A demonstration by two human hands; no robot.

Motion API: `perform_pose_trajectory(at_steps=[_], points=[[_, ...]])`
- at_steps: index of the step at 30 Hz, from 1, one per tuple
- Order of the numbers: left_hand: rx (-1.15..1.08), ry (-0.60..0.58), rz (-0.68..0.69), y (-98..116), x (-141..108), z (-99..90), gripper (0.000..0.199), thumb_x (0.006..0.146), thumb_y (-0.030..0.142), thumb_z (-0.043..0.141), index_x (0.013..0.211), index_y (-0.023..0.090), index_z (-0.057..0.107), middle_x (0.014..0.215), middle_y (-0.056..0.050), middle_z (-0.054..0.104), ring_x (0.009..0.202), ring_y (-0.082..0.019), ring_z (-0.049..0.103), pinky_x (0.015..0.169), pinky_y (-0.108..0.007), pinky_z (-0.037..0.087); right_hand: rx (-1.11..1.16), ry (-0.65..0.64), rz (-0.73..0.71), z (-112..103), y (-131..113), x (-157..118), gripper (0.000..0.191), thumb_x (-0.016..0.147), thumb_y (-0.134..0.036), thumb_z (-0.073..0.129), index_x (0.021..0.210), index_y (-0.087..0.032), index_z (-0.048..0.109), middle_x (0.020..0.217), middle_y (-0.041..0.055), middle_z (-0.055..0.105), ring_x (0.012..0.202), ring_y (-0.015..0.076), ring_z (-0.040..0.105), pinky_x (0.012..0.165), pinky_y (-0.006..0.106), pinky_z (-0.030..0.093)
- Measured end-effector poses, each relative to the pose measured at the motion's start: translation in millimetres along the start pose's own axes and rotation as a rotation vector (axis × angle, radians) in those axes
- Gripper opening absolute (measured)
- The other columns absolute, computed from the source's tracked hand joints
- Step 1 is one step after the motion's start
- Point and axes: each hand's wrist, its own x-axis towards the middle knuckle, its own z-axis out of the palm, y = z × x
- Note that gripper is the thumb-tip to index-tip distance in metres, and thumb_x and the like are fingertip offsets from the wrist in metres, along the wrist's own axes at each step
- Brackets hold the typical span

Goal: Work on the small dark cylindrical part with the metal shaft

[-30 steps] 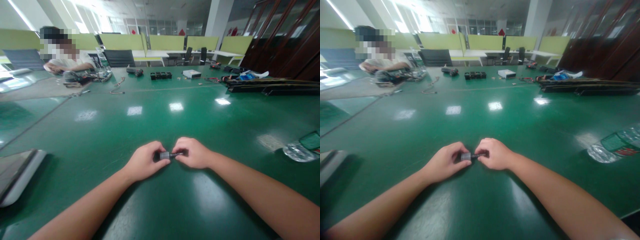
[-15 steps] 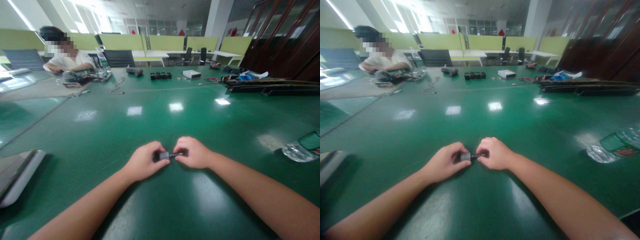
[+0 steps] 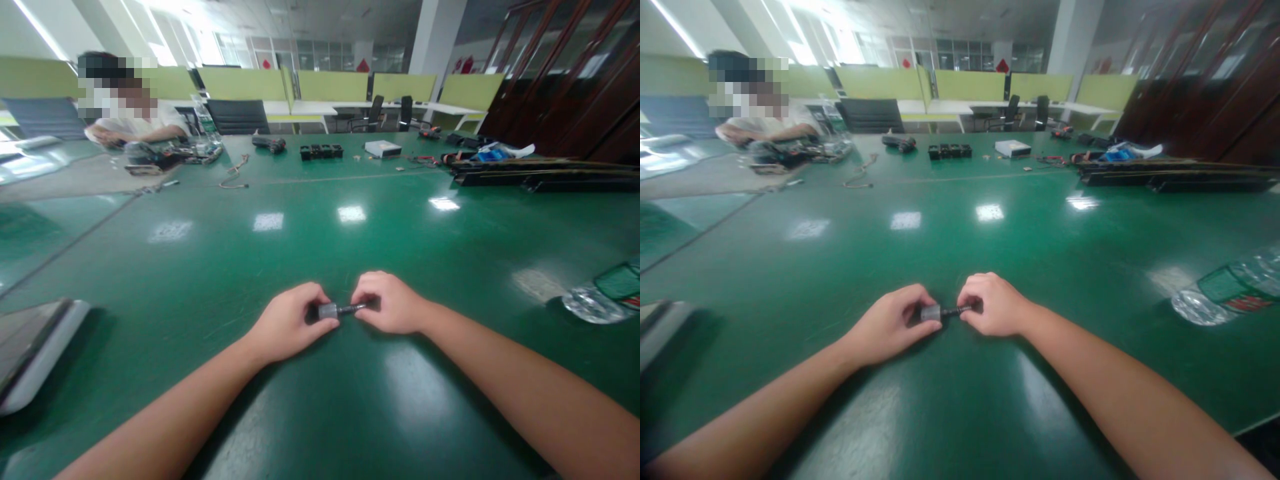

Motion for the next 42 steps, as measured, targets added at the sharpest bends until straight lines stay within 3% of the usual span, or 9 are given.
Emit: perform_pose_trajectory(at_steps=[17,42], points=[[0.021,-0.019,0.012,-4,0,0.3,0.029,0.083,0.047,0.067,0.094,0.02,0.064,0.079,0.0,0.063,0.067,-0.016,0.055,0.065,-0.028,0.042,-0.024,-0.028,0.009,-9,4,-1,0.01,0.073,-0.014,0.072,0.081,-0.017,0.068,0.077,0.0013,0.067,0.076,0.0168,0.061,0.08,0.032,0.044],[0.026,-0.014,0.016,-5,-1,0.0,0.029,0.084,0.047,0.067,0.093,0.02,0.063,0.083,-0.001,0.064,0.068,-0.016,0.056,0.063,-0.027,0.04,-0.02,-0.033,0.043,-20,11,-5,0.009,0.072,-0.013,0.071,0.079,-0.017,0.067,0.074,-0.0001,0.062,0.068,0.0134,0.057,0.071,0.027,0.043]])
